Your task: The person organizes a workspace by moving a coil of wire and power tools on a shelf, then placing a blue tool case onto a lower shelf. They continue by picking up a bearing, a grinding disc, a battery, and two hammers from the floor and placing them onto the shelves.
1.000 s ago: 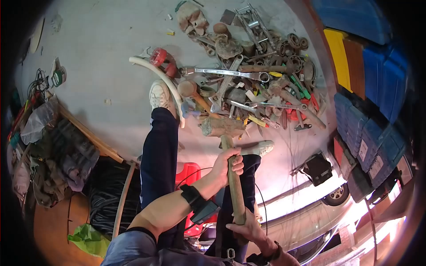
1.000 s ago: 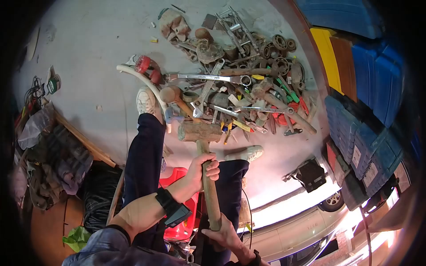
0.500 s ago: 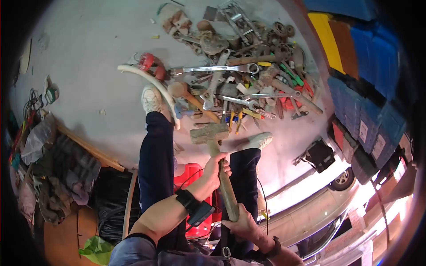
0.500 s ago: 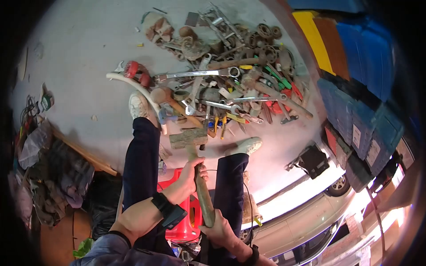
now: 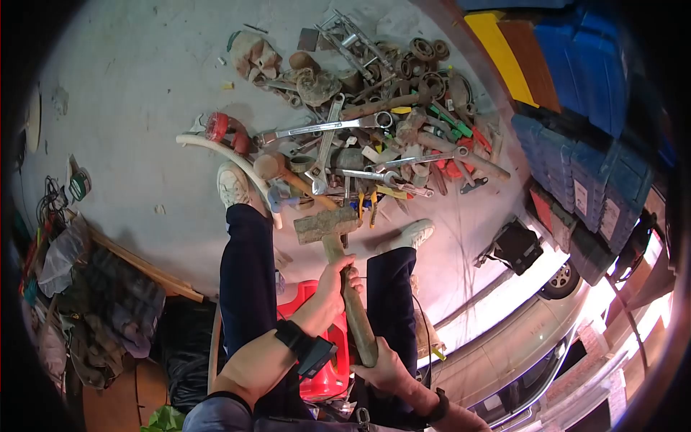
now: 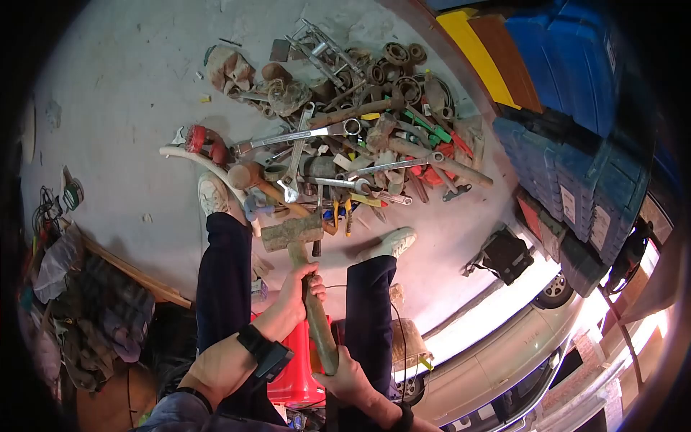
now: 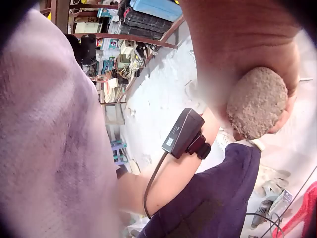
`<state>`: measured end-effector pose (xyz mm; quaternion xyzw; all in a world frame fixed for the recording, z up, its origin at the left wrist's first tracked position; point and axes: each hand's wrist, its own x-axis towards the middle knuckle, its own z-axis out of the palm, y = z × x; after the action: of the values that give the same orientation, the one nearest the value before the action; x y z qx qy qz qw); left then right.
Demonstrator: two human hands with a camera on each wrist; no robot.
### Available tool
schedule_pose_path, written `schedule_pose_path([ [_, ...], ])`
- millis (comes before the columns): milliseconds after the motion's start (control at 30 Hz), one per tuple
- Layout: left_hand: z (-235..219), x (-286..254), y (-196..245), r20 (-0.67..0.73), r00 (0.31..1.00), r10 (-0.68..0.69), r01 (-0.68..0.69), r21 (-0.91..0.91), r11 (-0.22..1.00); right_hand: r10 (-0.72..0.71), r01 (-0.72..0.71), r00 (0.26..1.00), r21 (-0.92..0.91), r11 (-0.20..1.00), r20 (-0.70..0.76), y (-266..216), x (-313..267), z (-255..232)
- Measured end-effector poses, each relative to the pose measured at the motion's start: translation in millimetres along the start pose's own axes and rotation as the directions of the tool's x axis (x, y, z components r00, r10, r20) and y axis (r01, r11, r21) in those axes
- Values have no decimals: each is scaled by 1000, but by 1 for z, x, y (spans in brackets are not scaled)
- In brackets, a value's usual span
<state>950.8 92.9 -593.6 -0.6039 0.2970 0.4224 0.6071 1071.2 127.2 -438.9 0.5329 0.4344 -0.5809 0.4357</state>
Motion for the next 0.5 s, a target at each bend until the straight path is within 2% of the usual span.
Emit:
schedule_pose_path([
  [133,-1,1,-1,-3,1000,-23,23,-14,1000,-34,34,999,-27,999,-22,-8,-2,-3],
  [233,1,0,-1,-2,1000,-26,26,-18,999,10,-10,1000,37,999,13,-5,0,-3],
  [500,3,0,4,-2,1000,-15,15,-20,1000,2,-2,1000,-1,1000,16,-13,2,-7],
])
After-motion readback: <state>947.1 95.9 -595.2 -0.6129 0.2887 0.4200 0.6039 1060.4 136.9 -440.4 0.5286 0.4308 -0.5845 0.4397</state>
